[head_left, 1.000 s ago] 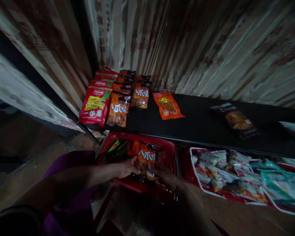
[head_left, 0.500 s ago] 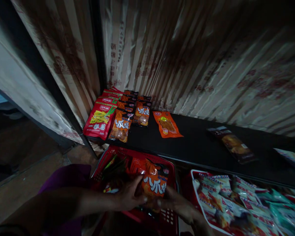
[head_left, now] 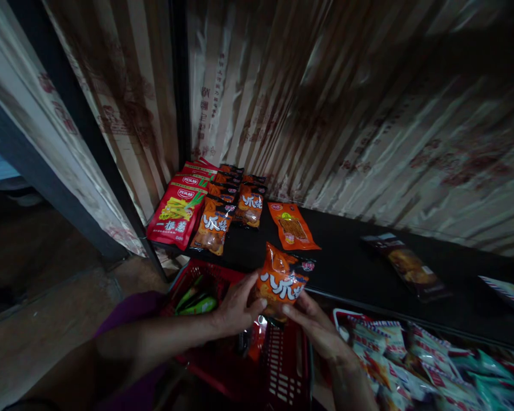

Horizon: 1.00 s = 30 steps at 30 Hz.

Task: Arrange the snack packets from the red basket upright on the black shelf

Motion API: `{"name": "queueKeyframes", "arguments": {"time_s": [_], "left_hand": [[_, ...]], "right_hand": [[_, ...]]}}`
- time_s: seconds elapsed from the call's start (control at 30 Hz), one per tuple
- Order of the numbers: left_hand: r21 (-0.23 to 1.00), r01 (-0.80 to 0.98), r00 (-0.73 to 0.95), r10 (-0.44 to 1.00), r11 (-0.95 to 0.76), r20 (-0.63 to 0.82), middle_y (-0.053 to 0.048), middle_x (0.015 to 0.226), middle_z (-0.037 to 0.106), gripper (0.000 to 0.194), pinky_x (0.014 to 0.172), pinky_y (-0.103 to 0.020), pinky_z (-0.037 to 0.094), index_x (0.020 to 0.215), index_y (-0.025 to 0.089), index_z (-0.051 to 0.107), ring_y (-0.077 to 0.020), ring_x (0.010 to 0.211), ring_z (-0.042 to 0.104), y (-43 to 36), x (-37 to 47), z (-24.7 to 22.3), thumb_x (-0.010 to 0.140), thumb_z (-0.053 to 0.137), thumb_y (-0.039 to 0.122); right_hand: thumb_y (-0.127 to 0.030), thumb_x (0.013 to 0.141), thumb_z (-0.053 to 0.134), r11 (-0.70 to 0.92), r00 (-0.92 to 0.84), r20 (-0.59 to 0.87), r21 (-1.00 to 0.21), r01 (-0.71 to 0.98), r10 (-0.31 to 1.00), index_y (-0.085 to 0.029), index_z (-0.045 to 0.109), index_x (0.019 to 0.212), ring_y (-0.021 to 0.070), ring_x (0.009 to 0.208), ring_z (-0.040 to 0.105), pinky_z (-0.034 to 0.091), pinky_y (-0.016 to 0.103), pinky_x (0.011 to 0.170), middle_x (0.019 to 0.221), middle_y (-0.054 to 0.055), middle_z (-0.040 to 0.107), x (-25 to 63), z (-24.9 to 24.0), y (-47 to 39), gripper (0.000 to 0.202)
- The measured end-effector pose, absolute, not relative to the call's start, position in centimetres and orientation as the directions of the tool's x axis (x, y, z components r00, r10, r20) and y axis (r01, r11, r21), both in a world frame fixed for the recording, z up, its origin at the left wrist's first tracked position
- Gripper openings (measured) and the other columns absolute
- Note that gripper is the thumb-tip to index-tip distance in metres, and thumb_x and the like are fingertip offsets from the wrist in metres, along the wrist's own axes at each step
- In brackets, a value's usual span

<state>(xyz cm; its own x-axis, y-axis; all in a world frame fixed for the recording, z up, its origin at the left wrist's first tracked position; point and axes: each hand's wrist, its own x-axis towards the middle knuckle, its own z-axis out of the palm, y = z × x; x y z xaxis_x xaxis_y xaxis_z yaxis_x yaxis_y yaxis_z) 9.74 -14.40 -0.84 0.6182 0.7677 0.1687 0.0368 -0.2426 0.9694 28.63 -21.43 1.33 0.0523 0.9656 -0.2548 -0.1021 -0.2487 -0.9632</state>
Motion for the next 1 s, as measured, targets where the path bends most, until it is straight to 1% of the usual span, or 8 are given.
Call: {"name": "queueKeyframes", "arguments": {"time_s": [0.13,0.3,0.4,0.5,0.63,0.73,0.87,1.0], "left_hand": [[0.972,0.014,0.561,0.806,-0.234,0.186,-0.012,0.144,0.043,0.060,0.113,-0.038,0.029,0.141,0.014,0.035,-0.0241,0.133,0.040,-13.3,10.1,-0.8,0.086,0.050,0.031],[0.986,-0.007,0.471,0.870,-0.164,0.148,-0.012,0.146,0.040,0.060,0.114,-0.040,0.027,0.141,0.015,0.032,-0.0246,0.135,0.036,-11.9,10.1,-1.0,0.086,0.051,0.031],[0.992,-0.028,0.420,0.899,-0.124,0.125,-0.011,0.145,0.041,0.059,0.113,-0.039,0.029,0.141,0.016,0.030,-0.0236,0.133,0.039,-10.8,10.2,-1.0,0.088,0.050,0.032],[0.993,-0.040,0.380,0.918,-0.107,0.114,-0.010,0.142,0.045,0.058,0.111,-0.038,0.031,0.141,0.018,0.030,-0.0229,0.130,0.042,-9.8,10.3,-0.5,0.087,0.050,0.031],[0.994,0.005,0.340,0.935,-0.109,0.101,-0.010,0.138,0.049,0.058,0.108,-0.037,0.035,0.139,0.017,0.031,-0.0229,0.124,0.048,-8.5,10.5,0.6,0.086,0.051,0.028],[0.990,0.051,0.328,0.939,-0.128,0.104,-0.011,0.135,0.051,0.056,0.108,-0.039,0.035,0.139,0.017,0.034,-0.0235,0.124,0.048,-7.6,10.7,1.1,0.085,0.051,0.026],[0.977,0.076,0.304,0.938,-0.199,0.167,-0.010,0.137,0.049,0.054,0.111,-0.040,0.030,0.136,0.020,0.039,-0.0241,0.128,0.043,-6.4,11.2,0.8,0.084,0.051,0.024],[0.950,0.120,0.301,0.922,-0.289,0.243,-0.009,0.139,0.046,0.053,0.111,-0.041,0.030,0.139,0.022,0.037,-0.0231,0.128,0.042,-5.4,11.9,0.5,0.087,0.046,0.024]], "right_hand": [[-0.037,0.075,0.072,-0.197,0.086,-0.208,-0.973,-0.124,0.974,-0.026,0.052,0.127,0.0272,0.115,0.058,0.041,0.045,0.102,0.129,0.008,0.060,28.1,1.7,-19.7,0.057],[-0.035,0.073,0.074,-0.145,0.101,-0.163,-0.975,-0.165,0.981,-0.027,0.055,0.123,0.0262,0.112,0.060,0.042,0.046,0.101,0.124,0.006,0.064,26.8,1.5,-17.6,0.054],[-0.036,0.073,0.074,-0.090,0.149,-0.115,-0.983,-0.162,0.982,-0.028,0.057,0.120,0.0253,0.113,0.059,0.042,0.044,0.102,0.123,0.004,0.064,25.9,1.2,-16.2,0.051],[-0.039,0.071,0.075,-0.045,0.237,-0.083,-0.986,-0.162,0.968,-0.028,0.059,0.118,0.0255,0.113,0.059,0.042,0.043,0.102,0.121,0.004,0.065,25.2,0.8,-14.8,0.050],[-0.041,0.068,0.076,-0.028,0.373,-0.092,-0.985,-0.172,0.923,-0.030,0.057,0.122,0.0253,0.113,0.058,0.043,0.044,0.101,0.115,0.003,0.068,24.7,0.0,-13.2,0.058],[-0.040,0.067,0.076,-0.026,0.423,-0.099,-0.984,-0.175,0.901,-0.028,0.056,0.125,0.0256,0.113,0.059,0.042,0.045,0.102,0.115,0.004,0.068,24.5,-0.5,-12.3,0.062],[-0.039,0.068,0.076,-0.002,0.436,-0.076,-0.986,-0.167,0.897,-0.026,0.056,0.125,0.0262,0.112,0.059,0.043,0.046,0.101,0.115,0.005,0.068,24.4,-0.5,-11.2,0.061],[-0.038,0.071,0.074,0.046,0.444,-0.019,-0.990,-0.134,0.896,-0.026,0.056,0.125,0.0251,0.110,0.061,0.046,0.043,0.099,0.114,0.005,0.068,24.4,-0.4,-10.2,0.058]]}}
